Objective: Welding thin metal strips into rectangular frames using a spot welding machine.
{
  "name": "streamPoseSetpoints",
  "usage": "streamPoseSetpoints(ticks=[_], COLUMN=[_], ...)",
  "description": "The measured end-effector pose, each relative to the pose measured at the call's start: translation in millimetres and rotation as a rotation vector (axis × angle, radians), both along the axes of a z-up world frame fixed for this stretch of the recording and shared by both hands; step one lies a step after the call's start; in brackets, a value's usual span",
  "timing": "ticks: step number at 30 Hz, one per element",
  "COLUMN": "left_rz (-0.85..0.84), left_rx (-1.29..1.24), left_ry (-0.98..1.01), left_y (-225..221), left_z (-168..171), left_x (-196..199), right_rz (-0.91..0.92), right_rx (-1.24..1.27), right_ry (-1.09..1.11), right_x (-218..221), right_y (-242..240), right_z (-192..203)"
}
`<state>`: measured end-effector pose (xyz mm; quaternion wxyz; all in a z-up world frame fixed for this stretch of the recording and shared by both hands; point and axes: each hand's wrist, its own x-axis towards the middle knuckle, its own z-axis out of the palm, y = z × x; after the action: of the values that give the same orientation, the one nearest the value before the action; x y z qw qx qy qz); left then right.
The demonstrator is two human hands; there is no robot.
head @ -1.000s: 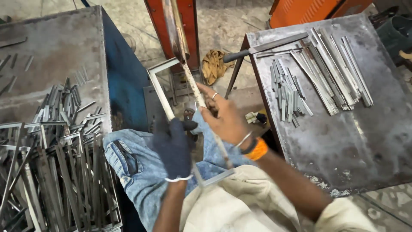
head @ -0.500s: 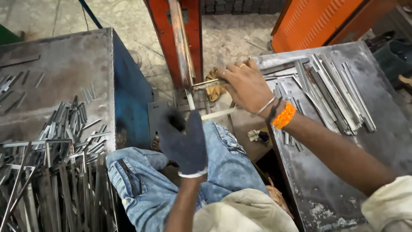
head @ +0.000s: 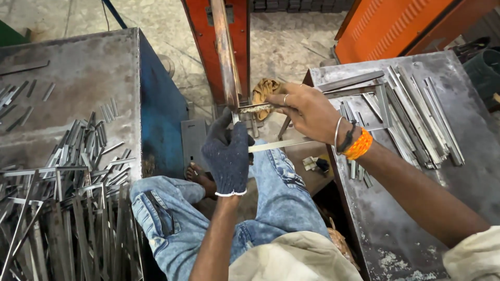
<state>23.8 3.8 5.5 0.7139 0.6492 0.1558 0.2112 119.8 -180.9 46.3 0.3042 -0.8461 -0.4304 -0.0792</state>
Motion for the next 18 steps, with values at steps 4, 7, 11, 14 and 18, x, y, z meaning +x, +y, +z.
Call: streamPoseSetpoints(ticks=[4,7,11,14,18], left_rz=[-0.005,-0.012,-0.010,-0.012,-0.040], left_rx=[0.008,-0.009,0.020,0.003,-0.030], left_ry=[-0.013,0.020,0.003,-0.005,0.018], left_y=[-1.1,-0.4,0.5,0.8,2.0], left_z=[0.3,2.7,0.6,-4.7,4.8], left_x=[1.3,2.3,2.5,1.8,1.3], right_rz=[0.014,-0.003,0.016,0.021,0.034], right_rx=[0.026,-0.024,0.006,-0.016,-0.005], right_ry=[0.022,0.002,0.054,0.034,0.030], right_x=[1.6,1.2,2.2,2.4,1.8], right_y=[-0.9,0.6,0.5,-0.9,-0.3], right_z=[-3.1,0.4,-2.6,-5.5,-0.2])
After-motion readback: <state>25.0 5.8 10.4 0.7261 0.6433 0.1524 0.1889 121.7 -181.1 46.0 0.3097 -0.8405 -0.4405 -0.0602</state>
